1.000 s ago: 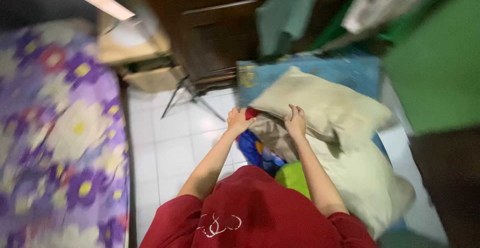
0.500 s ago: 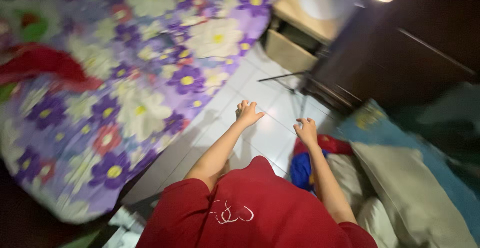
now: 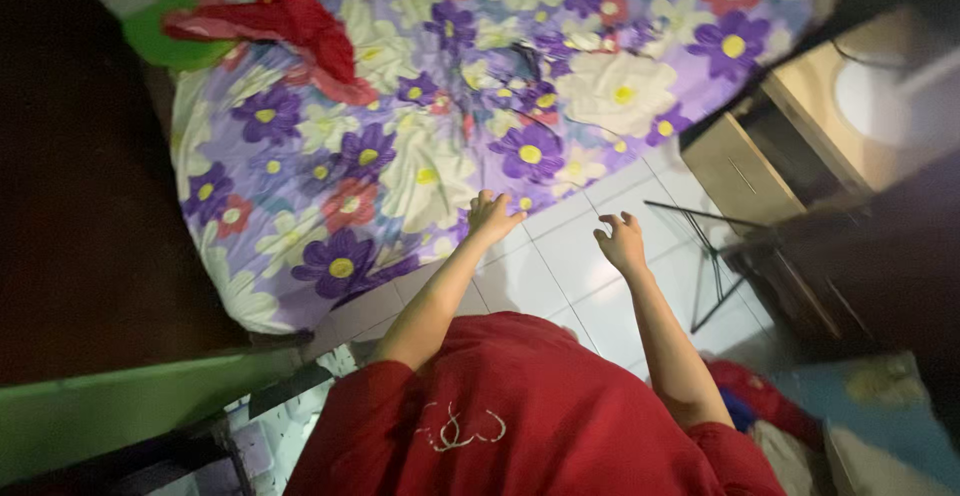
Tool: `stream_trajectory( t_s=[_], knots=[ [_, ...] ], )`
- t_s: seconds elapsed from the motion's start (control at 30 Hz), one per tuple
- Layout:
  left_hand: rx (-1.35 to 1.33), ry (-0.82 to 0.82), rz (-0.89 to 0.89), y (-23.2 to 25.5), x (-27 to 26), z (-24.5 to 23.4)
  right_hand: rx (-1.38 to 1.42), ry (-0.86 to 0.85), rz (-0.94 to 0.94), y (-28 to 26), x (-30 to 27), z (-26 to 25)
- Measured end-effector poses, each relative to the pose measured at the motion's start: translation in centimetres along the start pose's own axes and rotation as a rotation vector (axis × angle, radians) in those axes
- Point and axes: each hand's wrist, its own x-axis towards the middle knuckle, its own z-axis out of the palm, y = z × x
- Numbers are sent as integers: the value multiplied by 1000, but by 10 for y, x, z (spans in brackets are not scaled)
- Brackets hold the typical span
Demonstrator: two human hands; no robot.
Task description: The person picks up a blue blanket from the floor, folds it, and places it on a pile. They then gather a red blanket, a multicolored blanket, a black garment, several pillows, and stuffed animals from a bed, carrying them across the room and placing them onto the pile on the floor.
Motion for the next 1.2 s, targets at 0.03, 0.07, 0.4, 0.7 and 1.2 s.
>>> stream_trajectory(
  t_s=[0.03,0.07,0.4,0.7,1.2],
  knots=[
    [-22,16,-26,-10,-1,-8,0,-12,-26,-11,10,5],
    [-44,32,-51,-20,-2,-15,0,-23,-52,-21,20,10],
    [-76,322,-173,-121,12,-82,-37,-109,-325,-144,134,71],
    [49,520,-95,-174,101,-149,20,-51,-450,-243,248,109],
    [14,846,70,-202,187,-203,-62,-258,-585,-362,346,163]
  ],
)
